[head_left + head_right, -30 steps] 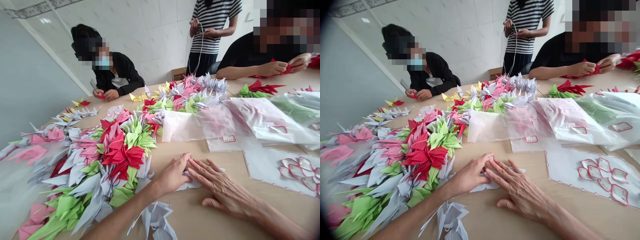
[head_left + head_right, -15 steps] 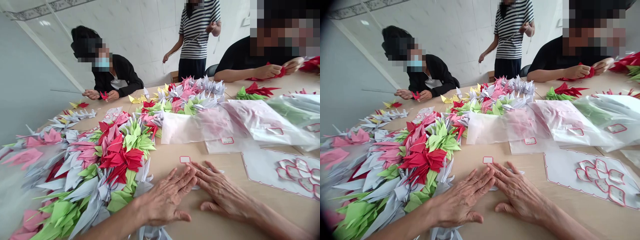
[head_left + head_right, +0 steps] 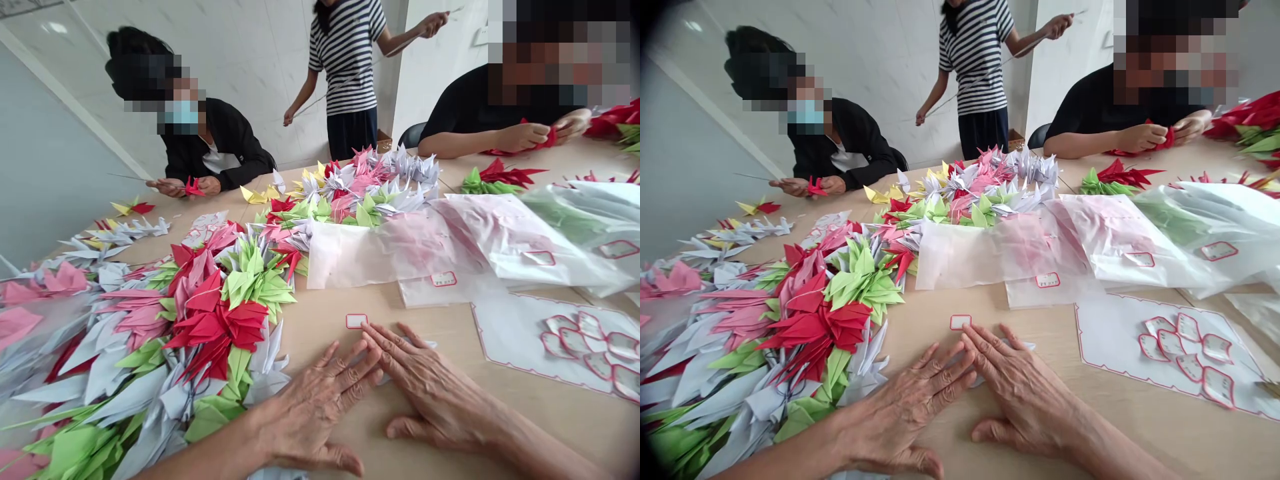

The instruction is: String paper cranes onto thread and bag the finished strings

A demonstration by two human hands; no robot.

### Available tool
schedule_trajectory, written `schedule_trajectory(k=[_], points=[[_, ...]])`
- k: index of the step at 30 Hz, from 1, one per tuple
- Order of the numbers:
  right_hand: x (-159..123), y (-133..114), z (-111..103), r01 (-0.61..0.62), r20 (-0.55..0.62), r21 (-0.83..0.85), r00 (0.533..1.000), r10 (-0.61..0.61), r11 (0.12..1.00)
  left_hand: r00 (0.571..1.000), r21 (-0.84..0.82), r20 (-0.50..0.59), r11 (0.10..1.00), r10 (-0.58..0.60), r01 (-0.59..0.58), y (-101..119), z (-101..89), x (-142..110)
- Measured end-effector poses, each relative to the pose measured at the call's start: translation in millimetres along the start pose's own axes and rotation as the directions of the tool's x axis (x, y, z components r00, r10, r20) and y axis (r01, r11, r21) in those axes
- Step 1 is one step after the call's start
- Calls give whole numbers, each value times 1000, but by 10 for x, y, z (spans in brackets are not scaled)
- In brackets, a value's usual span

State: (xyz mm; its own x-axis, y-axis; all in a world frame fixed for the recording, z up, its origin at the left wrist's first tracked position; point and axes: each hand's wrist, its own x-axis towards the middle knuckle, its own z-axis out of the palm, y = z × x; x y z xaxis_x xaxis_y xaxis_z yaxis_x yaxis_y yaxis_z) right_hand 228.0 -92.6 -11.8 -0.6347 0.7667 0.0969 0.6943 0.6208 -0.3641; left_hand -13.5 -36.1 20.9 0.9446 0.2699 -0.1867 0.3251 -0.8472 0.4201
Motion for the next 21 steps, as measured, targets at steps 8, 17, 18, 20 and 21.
schedule_trajectory(k=[8,17,18,20,21], points=[[18,4,4,-18,-17,23,1000,18,1000,998,37,66,999,23,-25,-45,15,36],[4,-11,0,-42,-32,11,999,42,999,997,42,70,999,15,-18,-29,71,46],[3,-13,-1,-43,-34,3,999,43,999,997,32,71,999,15,-17,-26,57,44],[4,-19,-2,-42,-26,-18,999,42,999,998,3,61,1000,17,-17,-26,22,41],[4,-22,1,-42,-21,-29,999,41,999,998,-16,55,1000,19,-19,-29,6,41]])
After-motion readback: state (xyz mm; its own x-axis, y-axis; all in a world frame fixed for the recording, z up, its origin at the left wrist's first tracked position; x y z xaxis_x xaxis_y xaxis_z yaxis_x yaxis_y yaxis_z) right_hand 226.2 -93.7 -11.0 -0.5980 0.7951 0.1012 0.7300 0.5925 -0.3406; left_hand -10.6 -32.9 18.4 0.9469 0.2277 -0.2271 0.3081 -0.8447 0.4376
